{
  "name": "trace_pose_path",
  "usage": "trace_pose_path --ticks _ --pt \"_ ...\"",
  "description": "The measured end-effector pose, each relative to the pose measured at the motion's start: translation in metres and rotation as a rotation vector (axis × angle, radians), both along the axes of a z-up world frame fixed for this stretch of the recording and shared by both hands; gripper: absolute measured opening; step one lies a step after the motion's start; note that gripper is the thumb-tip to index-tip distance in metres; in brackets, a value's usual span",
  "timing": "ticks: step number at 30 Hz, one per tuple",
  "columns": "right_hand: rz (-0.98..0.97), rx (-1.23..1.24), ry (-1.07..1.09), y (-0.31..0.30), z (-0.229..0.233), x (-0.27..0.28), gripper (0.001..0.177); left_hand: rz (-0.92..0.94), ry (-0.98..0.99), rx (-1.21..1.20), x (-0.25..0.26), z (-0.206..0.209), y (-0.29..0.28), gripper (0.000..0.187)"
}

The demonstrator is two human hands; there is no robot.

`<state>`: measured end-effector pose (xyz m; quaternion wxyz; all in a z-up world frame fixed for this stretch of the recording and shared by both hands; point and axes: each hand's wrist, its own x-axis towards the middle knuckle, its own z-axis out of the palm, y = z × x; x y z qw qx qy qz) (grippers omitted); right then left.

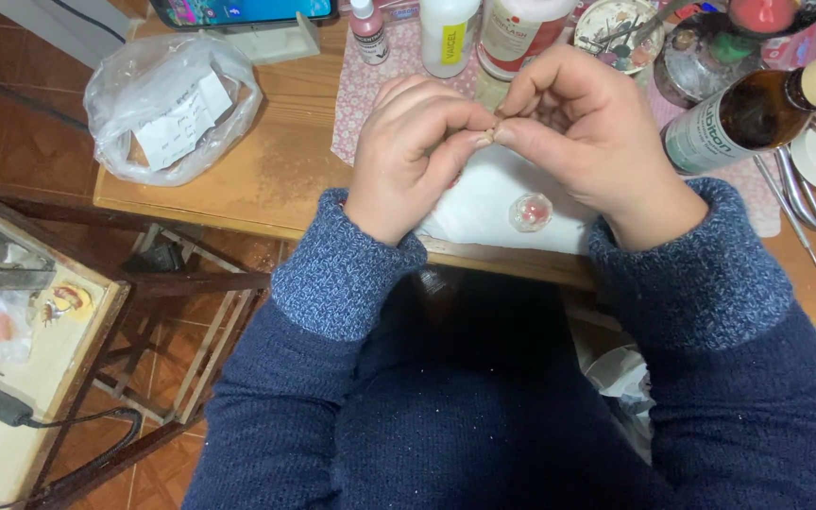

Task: Repairing or adjusting a partial denture on a dental cast using a spatula and various dental materials.

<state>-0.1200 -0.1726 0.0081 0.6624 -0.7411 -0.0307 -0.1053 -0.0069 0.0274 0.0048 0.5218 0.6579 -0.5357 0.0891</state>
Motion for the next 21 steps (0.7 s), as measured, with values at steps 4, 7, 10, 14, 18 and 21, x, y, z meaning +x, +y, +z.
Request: trace_pose_path --ticks 4,7,10,14,18,21 --pt "-0.016 -0.08 -0.07 0.004 0.002 -0.003 0.016 -0.045 0.122 -0.03 -0.003 -0.002 -0.001 0.009" --pt "-0.074 -0.35 -0.204 0.005 0.006 -0.004 0.012 -0.143 0.554 0.0 -0.004 -0.003 -0.001 0.004" --pt "-0.117 -0.488 -0.375 0.007 0.012 -0.006 0.008 -0.257 0.612 -0.058 -0.003 -0.005 -0.001 0.006" --pt "-0.222 -0.74 -0.564 0.013 0.023 -0.009 0.016 -0.285 0.936 -0.061 -0.006 -0.012 -0.007 0.011" --pt "-0.292 -0.949 -0.725 0.02 0.037 -0.012 0.022 -0.297 1.116 -0.144 -0.016 -0.009 -0.011 0.021" --pt "-0.359 -0.992 -0.75 0.019 0.031 -0.015 0.024 -0.418 1.119 -0.227 -0.024 -0.007 -0.013 0.025"
